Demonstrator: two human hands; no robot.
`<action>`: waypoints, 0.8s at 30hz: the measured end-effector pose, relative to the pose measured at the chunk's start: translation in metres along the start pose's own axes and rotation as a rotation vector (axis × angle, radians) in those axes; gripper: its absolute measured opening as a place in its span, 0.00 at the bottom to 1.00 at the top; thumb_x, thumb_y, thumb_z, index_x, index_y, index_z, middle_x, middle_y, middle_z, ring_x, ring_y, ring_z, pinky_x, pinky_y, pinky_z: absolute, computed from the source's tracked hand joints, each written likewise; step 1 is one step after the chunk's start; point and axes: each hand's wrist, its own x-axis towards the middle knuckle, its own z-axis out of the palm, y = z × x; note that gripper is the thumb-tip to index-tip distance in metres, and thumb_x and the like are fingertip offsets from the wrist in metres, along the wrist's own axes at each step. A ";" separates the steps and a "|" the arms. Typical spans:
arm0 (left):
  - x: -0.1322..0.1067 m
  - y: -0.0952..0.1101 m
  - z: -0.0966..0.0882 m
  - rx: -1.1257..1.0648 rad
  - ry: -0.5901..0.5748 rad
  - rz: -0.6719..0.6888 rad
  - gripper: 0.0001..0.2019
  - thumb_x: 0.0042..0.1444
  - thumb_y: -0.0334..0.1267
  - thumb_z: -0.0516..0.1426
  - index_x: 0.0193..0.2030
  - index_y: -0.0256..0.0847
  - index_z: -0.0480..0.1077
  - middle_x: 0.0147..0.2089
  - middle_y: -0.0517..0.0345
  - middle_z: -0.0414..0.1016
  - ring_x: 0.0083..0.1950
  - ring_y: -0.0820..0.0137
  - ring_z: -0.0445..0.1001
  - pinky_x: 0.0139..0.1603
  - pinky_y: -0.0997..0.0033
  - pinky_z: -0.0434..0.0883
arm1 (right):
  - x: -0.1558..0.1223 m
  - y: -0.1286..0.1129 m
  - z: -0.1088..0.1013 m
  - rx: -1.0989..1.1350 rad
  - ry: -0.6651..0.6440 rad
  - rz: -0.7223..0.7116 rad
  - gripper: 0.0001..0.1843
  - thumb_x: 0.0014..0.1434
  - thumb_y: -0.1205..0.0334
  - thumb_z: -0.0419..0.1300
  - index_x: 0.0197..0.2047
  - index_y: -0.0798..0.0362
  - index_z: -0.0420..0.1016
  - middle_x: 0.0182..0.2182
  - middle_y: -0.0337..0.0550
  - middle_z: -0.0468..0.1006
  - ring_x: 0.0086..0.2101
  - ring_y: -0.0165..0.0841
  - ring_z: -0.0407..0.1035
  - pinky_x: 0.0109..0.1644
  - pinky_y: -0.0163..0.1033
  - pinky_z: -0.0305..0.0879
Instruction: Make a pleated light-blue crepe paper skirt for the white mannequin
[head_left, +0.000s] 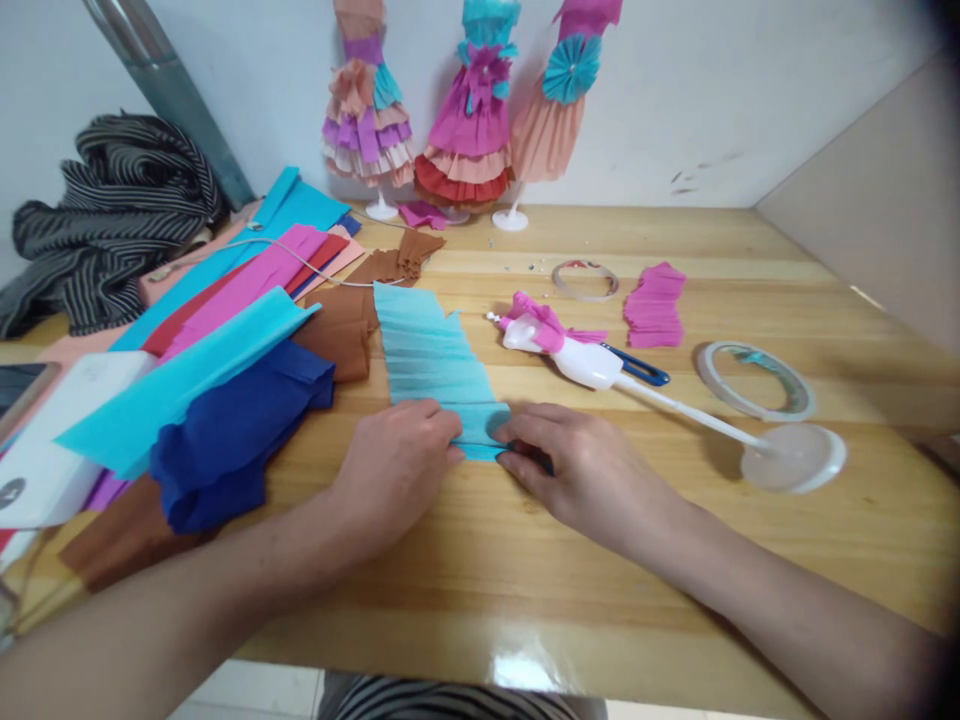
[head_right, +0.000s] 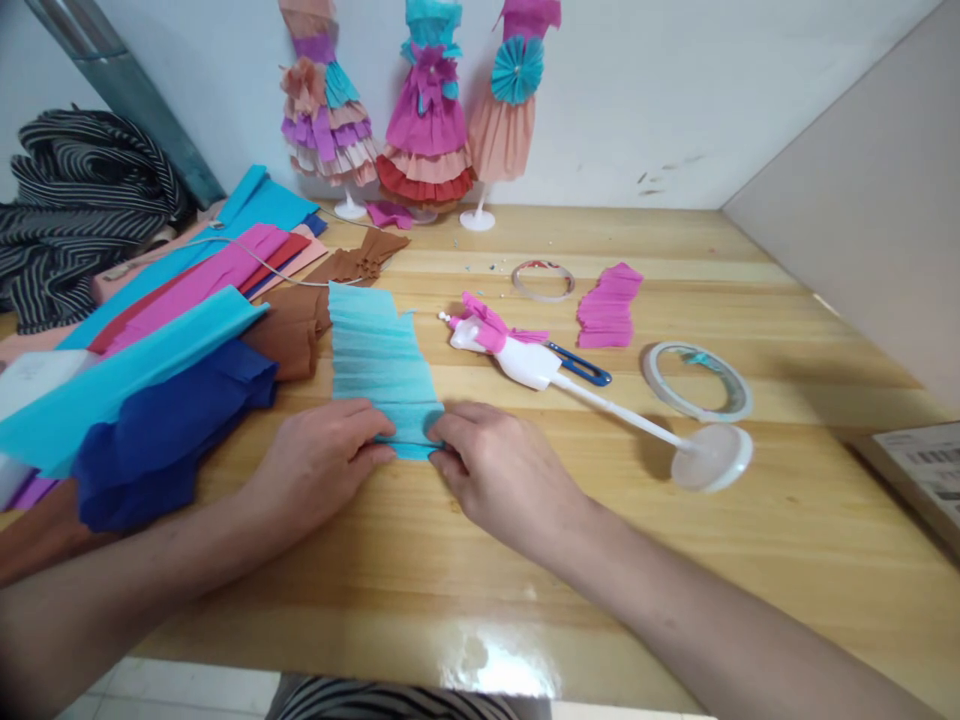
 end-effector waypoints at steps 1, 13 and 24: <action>0.000 0.000 0.000 -0.006 -0.003 -0.001 0.06 0.60 0.34 0.54 0.38 0.39 0.73 0.39 0.56 0.76 0.43 0.64 0.74 0.40 0.67 0.68 | 0.000 0.000 0.001 0.001 0.002 0.007 0.07 0.56 0.70 0.57 0.36 0.54 0.76 0.33 0.45 0.78 0.34 0.35 0.73 0.36 0.37 0.67; -0.004 0.000 0.006 0.054 0.066 0.061 0.07 0.60 0.32 0.54 0.33 0.40 0.73 0.34 0.57 0.73 0.39 0.65 0.72 0.36 0.69 0.67 | -0.001 -0.004 0.002 -0.049 0.059 -0.029 0.08 0.56 0.71 0.57 0.33 0.53 0.77 0.30 0.44 0.78 0.32 0.35 0.74 0.35 0.37 0.68; -0.005 -0.001 0.009 0.059 0.124 0.109 0.08 0.60 0.31 0.53 0.32 0.40 0.72 0.34 0.57 0.74 0.37 0.66 0.71 0.33 0.69 0.65 | -0.002 -0.006 0.001 -0.092 0.087 -0.019 0.06 0.55 0.72 0.56 0.36 0.54 0.71 0.29 0.43 0.76 0.27 0.33 0.69 0.29 0.35 0.62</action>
